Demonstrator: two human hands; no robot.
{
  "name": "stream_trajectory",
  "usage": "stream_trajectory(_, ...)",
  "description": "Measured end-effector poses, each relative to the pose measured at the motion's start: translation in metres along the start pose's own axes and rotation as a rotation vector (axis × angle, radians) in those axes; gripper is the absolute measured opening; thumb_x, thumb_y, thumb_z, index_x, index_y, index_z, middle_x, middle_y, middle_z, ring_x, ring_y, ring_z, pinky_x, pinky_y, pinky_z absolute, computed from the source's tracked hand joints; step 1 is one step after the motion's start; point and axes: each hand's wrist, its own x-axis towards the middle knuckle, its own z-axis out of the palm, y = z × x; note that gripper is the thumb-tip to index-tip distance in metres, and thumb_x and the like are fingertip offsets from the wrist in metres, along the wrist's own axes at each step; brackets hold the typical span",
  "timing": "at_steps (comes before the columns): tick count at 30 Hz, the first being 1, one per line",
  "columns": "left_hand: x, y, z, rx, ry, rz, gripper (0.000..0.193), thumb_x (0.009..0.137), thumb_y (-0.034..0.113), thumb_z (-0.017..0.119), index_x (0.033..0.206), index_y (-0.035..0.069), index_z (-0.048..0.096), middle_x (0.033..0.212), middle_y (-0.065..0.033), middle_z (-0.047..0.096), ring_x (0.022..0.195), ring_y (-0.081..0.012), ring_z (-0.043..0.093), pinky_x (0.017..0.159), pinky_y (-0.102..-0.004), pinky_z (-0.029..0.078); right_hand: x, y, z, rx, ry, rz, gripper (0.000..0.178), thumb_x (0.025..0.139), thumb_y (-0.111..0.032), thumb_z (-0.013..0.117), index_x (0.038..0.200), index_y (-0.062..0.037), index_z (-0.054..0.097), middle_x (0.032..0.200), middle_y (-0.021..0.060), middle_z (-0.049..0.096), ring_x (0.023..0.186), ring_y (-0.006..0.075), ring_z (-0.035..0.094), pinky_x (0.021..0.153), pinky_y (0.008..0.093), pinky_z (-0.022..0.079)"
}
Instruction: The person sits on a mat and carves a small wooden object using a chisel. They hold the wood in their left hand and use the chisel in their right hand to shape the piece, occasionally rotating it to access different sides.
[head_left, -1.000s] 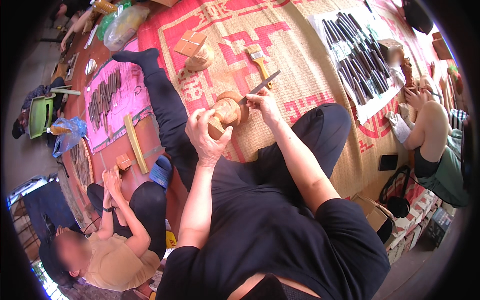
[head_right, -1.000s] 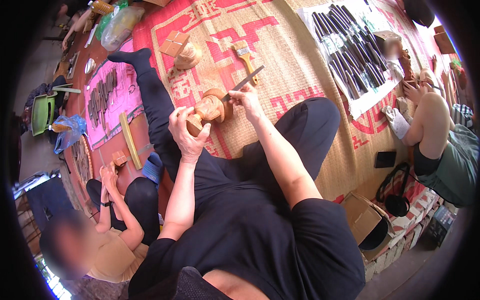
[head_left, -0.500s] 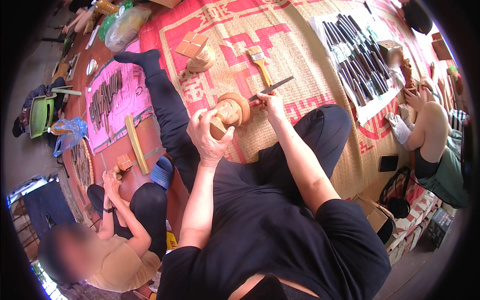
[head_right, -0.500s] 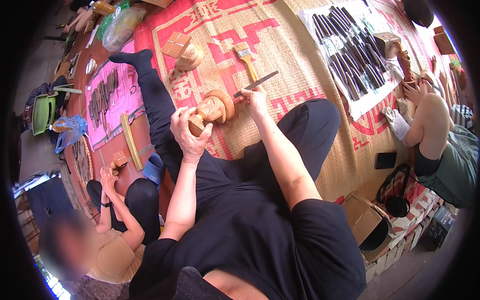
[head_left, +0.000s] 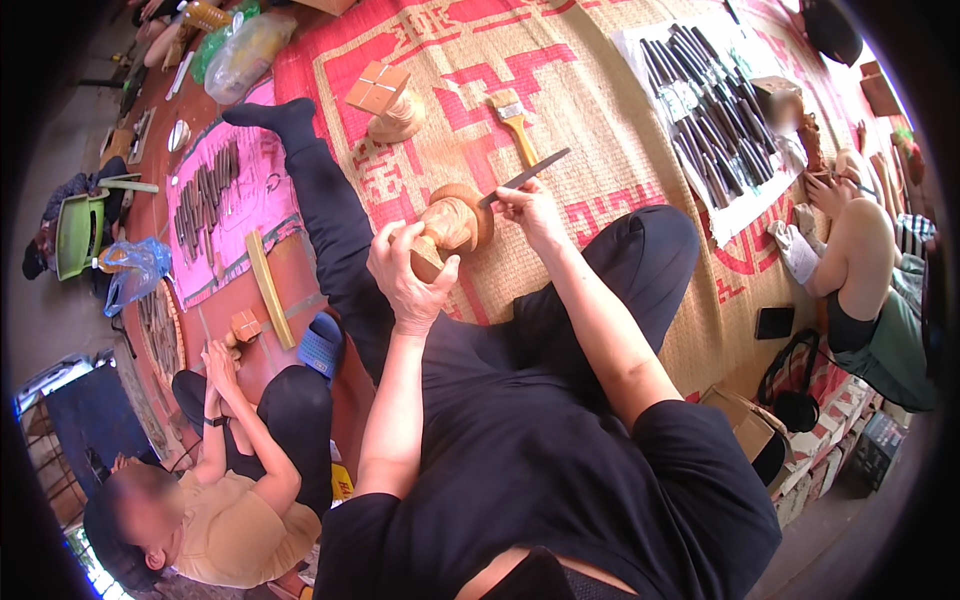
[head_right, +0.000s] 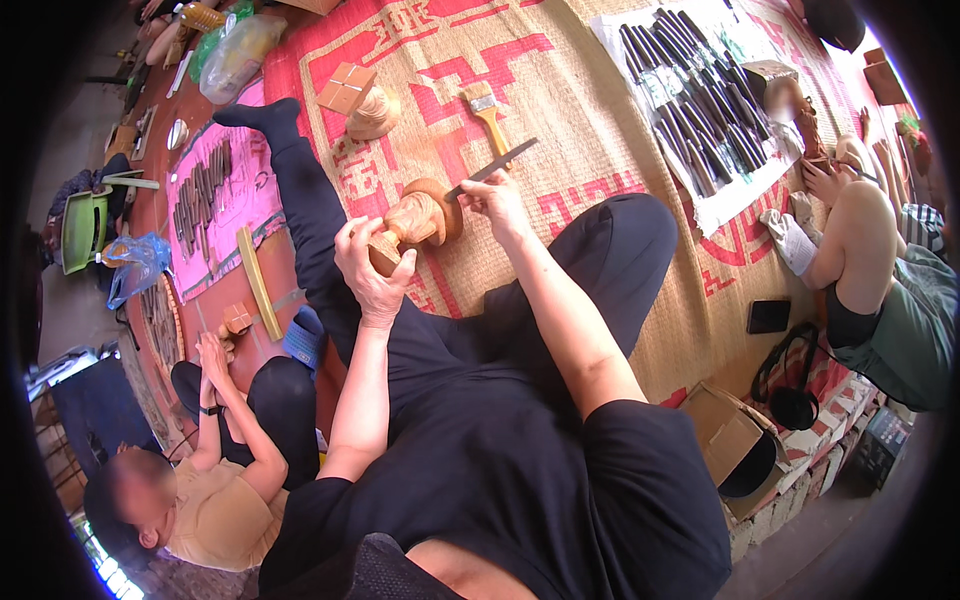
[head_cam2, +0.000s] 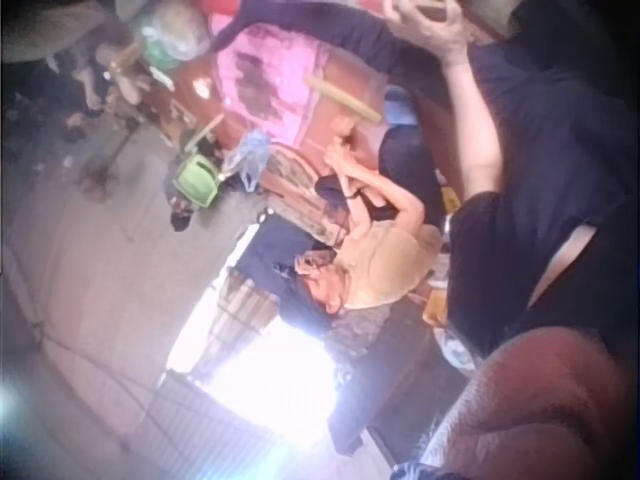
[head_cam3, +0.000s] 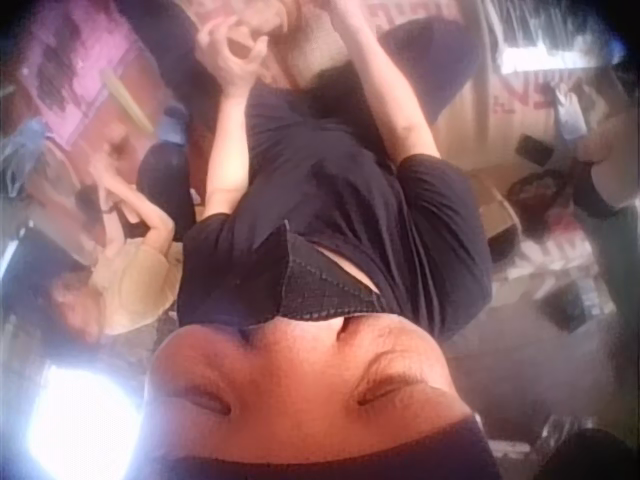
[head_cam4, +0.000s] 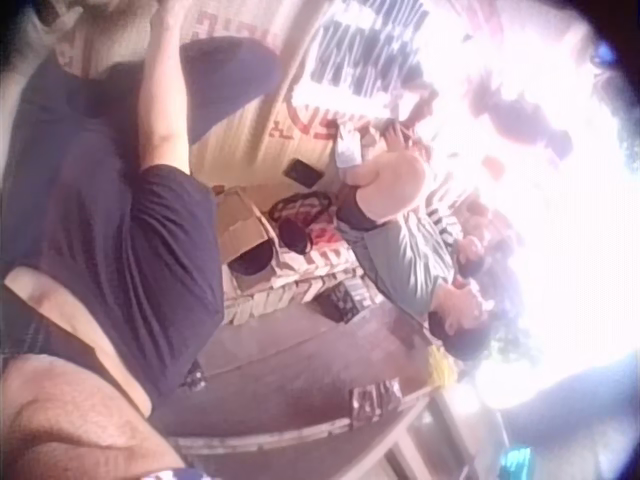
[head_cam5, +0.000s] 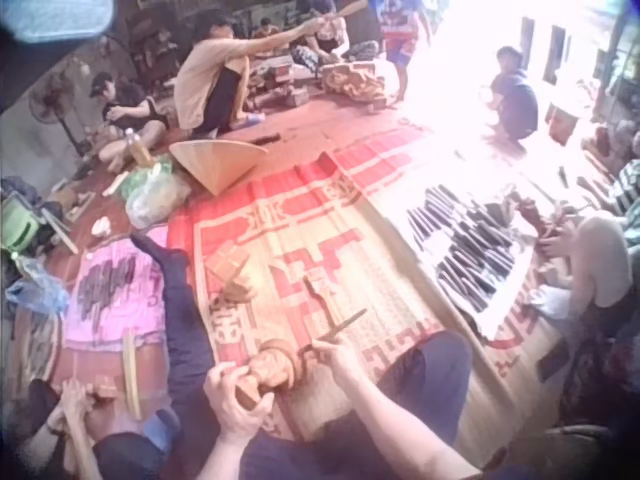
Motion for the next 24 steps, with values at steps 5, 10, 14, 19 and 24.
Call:
stream_trajectory(5, 0.004, 0.003, -0.001, -0.001, -0.004, 0.012, 0.059, 0.058, 0.032, 0.076, 0.109, 0.013, 0.053, 0.107, -0.0106, 0.049, 0.102, -0.0294, 0.049, 0.088, -0.0430, 0.037, 0.012, 0.003, -0.006, 0.055, 0.125, -0.071, 0.014, 0.079, 0.000, 0.064, 0.088, -0.0028, 0.053, 0.072, 0.0058, 0.061, 0.058, 0.0112, 0.060, 0.048, 0.0212, 0.048)
stream_trajectory(10, 0.000, -0.001, -0.002, 0.001, -0.009, 0.000, 0.058, 0.060, 0.030, 0.075, 0.110, 0.011, 0.052, 0.110, -0.0121, 0.049, 0.105, -0.0305, 0.048, 0.091, -0.0434, 0.036, 0.008, -0.007, 0.004, -0.018, 0.074, -0.102, 0.018, 0.077, -0.002, 0.067, 0.089, -0.0034, 0.054, 0.074, 0.0049, 0.062, 0.057, 0.0106, 0.059, 0.052, 0.0219, 0.048)
stream_trajectory(14, 0.002, 0.002, 0.000, -0.005, 0.000, -0.005, 0.059, 0.058, 0.033, 0.076, 0.108, 0.013, 0.053, 0.107, -0.0106, 0.050, 0.103, -0.0293, 0.049, 0.089, -0.0428, 0.037, 0.013, 0.004, 0.003, -0.097, 0.007, -0.098, 0.016, 0.076, -0.003, 0.068, 0.084, -0.0043, 0.054, 0.066, 0.0035, 0.060, 0.053, 0.0112, 0.059, 0.051, 0.0216, 0.047)
stream_trajectory(19, 0.001, 0.001, -0.001, 0.000, 0.001, 0.004, 0.059, 0.059, 0.031, 0.075, 0.110, 0.012, 0.052, 0.109, -0.0115, 0.049, 0.104, -0.0301, 0.049, 0.090, -0.0432, 0.036, 0.017, -0.007, 0.002, -0.047, 0.106, -0.158, 0.018, 0.076, -0.002, 0.068, 0.076, -0.0060, 0.051, 0.066, 0.0050, 0.060, 0.054, 0.0111, 0.060, 0.046, 0.0191, 0.043)
stream_trajectory(24, 0.001, 0.000, 0.000, 0.000, 0.009, 0.003, 0.060, 0.058, 0.033, 0.076, 0.109, 0.013, 0.052, 0.108, -0.0106, 0.049, 0.103, -0.0298, 0.049, 0.089, -0.0431, 0.036, 0.011, -0.004, 0.011, -0.100, -0.035, -0.101, 0.015, 0.076, -0.002, 0.068, 0.080, -0.0058, 0.055, 0.068, 0.0032, 0.061, 0.053, 0.0093, 0.058, 0.048, 0.0199, 0.046)
